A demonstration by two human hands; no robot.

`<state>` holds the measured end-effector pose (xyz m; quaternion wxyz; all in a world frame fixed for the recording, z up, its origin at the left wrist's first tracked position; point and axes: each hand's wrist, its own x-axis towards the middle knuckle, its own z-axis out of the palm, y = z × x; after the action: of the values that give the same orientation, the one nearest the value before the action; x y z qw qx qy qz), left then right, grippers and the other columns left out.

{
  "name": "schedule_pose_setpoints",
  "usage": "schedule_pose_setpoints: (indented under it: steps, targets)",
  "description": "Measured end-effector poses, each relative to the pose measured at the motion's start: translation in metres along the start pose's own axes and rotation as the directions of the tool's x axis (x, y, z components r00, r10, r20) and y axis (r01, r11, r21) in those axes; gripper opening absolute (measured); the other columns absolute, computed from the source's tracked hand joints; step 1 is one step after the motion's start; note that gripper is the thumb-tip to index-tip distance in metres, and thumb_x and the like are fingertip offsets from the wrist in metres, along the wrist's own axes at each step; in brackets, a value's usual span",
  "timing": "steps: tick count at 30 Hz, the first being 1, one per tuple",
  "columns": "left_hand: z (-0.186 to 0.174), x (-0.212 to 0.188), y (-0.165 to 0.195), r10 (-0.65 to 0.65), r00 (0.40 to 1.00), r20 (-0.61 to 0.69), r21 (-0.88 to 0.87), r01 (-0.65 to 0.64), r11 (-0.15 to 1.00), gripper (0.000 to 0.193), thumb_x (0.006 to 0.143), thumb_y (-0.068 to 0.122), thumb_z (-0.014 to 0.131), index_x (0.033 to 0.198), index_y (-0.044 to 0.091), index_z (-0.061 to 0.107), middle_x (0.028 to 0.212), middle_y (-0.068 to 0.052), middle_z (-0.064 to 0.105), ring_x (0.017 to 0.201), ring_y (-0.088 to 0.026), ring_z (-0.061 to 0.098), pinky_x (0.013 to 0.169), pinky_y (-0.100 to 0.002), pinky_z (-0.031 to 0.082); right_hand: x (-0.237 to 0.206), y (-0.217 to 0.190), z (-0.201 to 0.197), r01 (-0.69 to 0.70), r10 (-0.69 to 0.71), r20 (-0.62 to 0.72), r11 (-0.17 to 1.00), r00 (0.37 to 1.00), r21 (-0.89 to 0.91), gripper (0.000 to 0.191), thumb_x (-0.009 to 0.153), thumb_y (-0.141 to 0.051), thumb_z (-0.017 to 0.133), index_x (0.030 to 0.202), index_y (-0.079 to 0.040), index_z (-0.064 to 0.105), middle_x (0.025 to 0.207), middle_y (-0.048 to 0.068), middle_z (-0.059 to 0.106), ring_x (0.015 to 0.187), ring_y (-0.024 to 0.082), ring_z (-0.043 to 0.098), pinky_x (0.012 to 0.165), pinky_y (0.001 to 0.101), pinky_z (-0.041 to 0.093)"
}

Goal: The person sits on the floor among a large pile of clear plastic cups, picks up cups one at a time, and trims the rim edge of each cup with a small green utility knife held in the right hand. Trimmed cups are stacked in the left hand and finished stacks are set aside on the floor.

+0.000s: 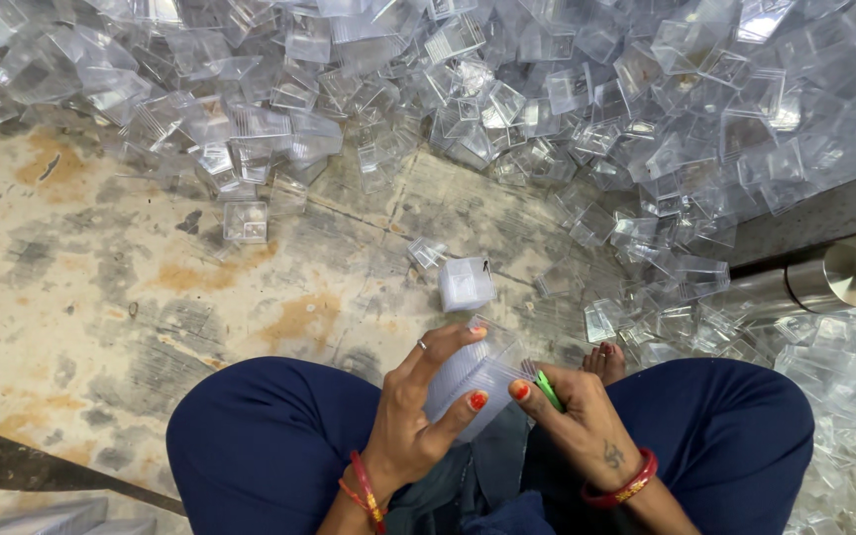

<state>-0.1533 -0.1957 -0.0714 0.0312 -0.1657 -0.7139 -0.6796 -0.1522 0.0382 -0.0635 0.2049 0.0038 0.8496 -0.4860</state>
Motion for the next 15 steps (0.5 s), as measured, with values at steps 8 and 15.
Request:
schedule_pose_setpoints:
  steps: [8,15]
  targets:
    - [0.009,-0.006,-0.003,-0.278,0.958,0.070,-0.551,0.269,0.790,0.062,0.097,0.033,0.067,0.151,0.006,0.050,0.141,-0.019,0.061,0.111,-0.034,0.066,0.088,-0.043,0.056,-0.010,0.012,0.000,0.210,-0.197,-0.076,0.944,0.977,0.255,0.049,0.087,-0.037,0.079,0.066,-0.004,0.049,0.067,-0.003,0.042,0.060,0.009,0.036,0.050,0.0297,0.029]
    - [0.000,-0.012,-0.009,-0.328,0.837,0.439,-0.801,0.530,0.280,0.076,0.094,0.040,0.068,0.156,0.006,0.042,0.138,-0.017,0.061,0.109,-0.029,0.072,0.081,-0.048,0.065,0.002,0.010,-0.012,0.213,-0.231,0.123,0.966,0.965,0.145,0.063,0.079,-0.057,0.074,0.102,0.001,0.062,0.075,-0.002,0.053,0.067,0.009,0.045,0.059,0.0266,0.036]
